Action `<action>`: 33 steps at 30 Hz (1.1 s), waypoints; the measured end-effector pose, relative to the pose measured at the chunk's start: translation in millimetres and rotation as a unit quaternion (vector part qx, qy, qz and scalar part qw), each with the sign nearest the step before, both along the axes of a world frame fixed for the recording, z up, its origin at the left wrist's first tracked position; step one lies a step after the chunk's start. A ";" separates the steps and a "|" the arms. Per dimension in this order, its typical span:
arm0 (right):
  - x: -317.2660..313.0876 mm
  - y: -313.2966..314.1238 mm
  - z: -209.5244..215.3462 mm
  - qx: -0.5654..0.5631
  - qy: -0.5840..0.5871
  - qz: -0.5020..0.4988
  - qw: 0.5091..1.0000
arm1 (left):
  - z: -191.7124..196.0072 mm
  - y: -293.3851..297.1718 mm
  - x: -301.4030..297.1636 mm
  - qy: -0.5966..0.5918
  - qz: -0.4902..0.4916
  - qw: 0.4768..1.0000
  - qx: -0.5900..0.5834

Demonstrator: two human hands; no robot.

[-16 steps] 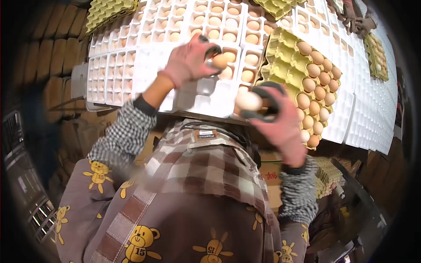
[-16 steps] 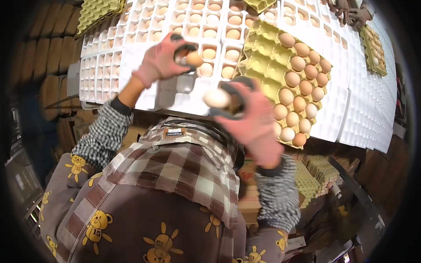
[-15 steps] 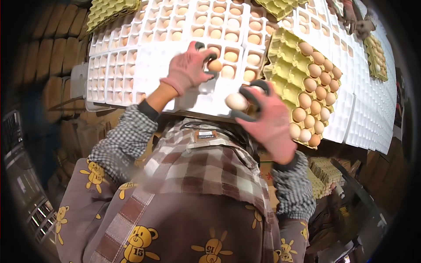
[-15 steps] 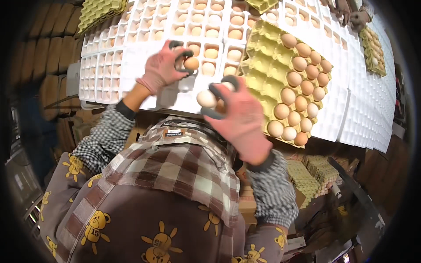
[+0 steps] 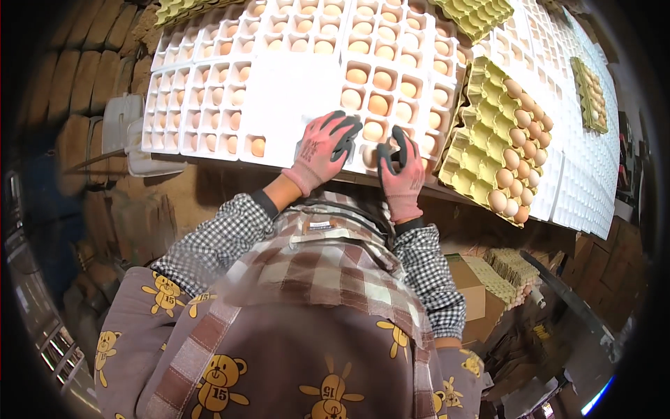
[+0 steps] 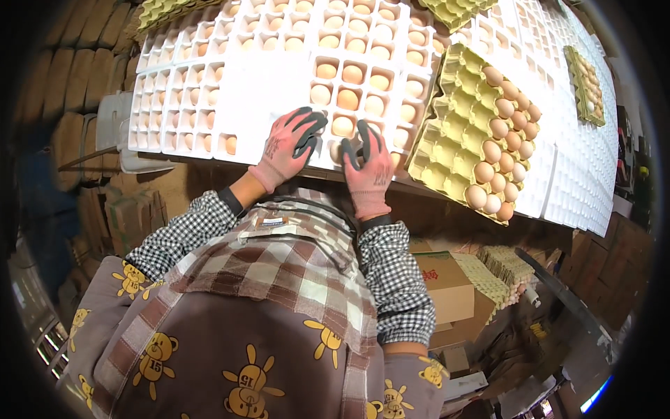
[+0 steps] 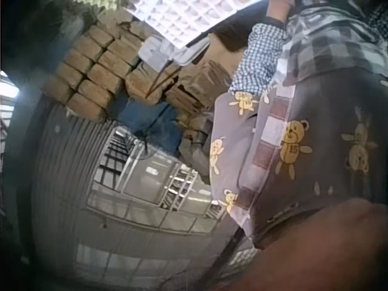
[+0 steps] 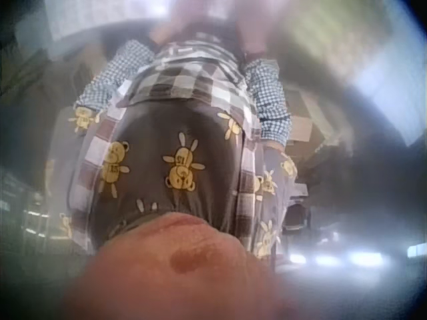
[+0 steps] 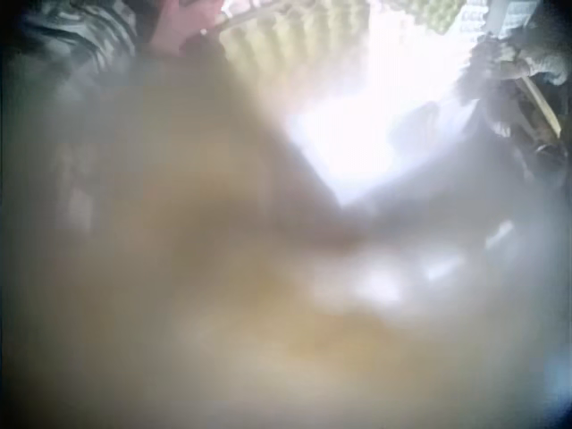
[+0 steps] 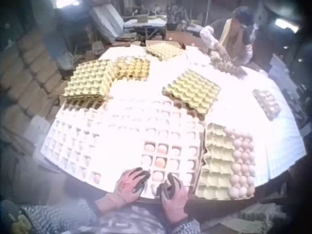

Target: The person transfers eggs by hand from white trays into egg flats and places the filled flats into a cardboard box.

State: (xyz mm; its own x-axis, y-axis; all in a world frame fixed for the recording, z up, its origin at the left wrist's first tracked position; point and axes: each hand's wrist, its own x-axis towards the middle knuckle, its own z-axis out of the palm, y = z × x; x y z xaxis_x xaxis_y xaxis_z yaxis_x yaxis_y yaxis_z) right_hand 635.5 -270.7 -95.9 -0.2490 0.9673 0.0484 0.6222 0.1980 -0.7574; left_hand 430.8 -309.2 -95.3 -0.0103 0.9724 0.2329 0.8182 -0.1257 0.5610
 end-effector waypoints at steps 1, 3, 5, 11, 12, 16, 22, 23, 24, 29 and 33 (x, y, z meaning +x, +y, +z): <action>4.5 -5.6 -9.1 0.084 -0.043 -0.023 0.995 | -1.6 -4.9 -2.9 -0.012 -0.028 0.999 -0.012; -0.6 -8.4 -17.5 0.105 -0.213 -0.006 0.971 | 1.8 -3.2 -4.4 0.007 -0.021 1.000 -0.009; 2.1 -11.9 -6.7 0.073 -0.262 0.022 0.962 | 14.9 1.3 2.4 0.028 -0.027 0.999 -0.021; 45.7 -32.4 74.0 0.127 -0.065 0.042 0.989 | 7.2 -1.2 4.3 0.129 -0.124 0.983 -0.051; 71.9 -31.2 90.1 0.154 -0.094 -0.033 0.983 | 7.4 4.8 4.0 0.099 -0.089 0.987 -0.087; 211.6 1.3 120.0 0.080 -0.215 -0.190 0.955 | -5.2 50.8 -15.3 -0.061 0.052 0.977 -0.195; 285.3 19.7 108.8 -0.070 0.033 -0.157 0.985 | 61.0 77.7 77.8 -0.099 -0.001 0.989 -0.108; 298.8 15.9 105.5 -0.124 0.254 -0.226 0.932 | 83.5 74.6 122.8 -0.213 -0.065 0.969 -0.110; 316.2 16.0 107.5 -0.078 0.269 -0.166 0.946 | 97.9 73.4 166.2 -0.274 -0.163 0.940 -0.122; 279.2 58.5 117.9 -0.081 0.145 -0.046 0.985 | 98.7 89.3 265.5 0.163 -0.347 0.922 -0.050; 273.3 74.3 105.6 0.075 -0.354 0.043 0.931 | 92.6 97.2 244.0 -0.338 -0.231 0.889 -0.205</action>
State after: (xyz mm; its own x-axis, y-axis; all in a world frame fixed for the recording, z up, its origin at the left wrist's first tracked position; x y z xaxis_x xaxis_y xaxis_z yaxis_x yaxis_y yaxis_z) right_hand 908.8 -196.4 9.7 -0.3465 0.9377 -0.0247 0.9318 0.3411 -0.1240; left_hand 674.8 -212.0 -2.7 0.4094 0.9110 -0.0502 0.1918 -0.0321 0.9809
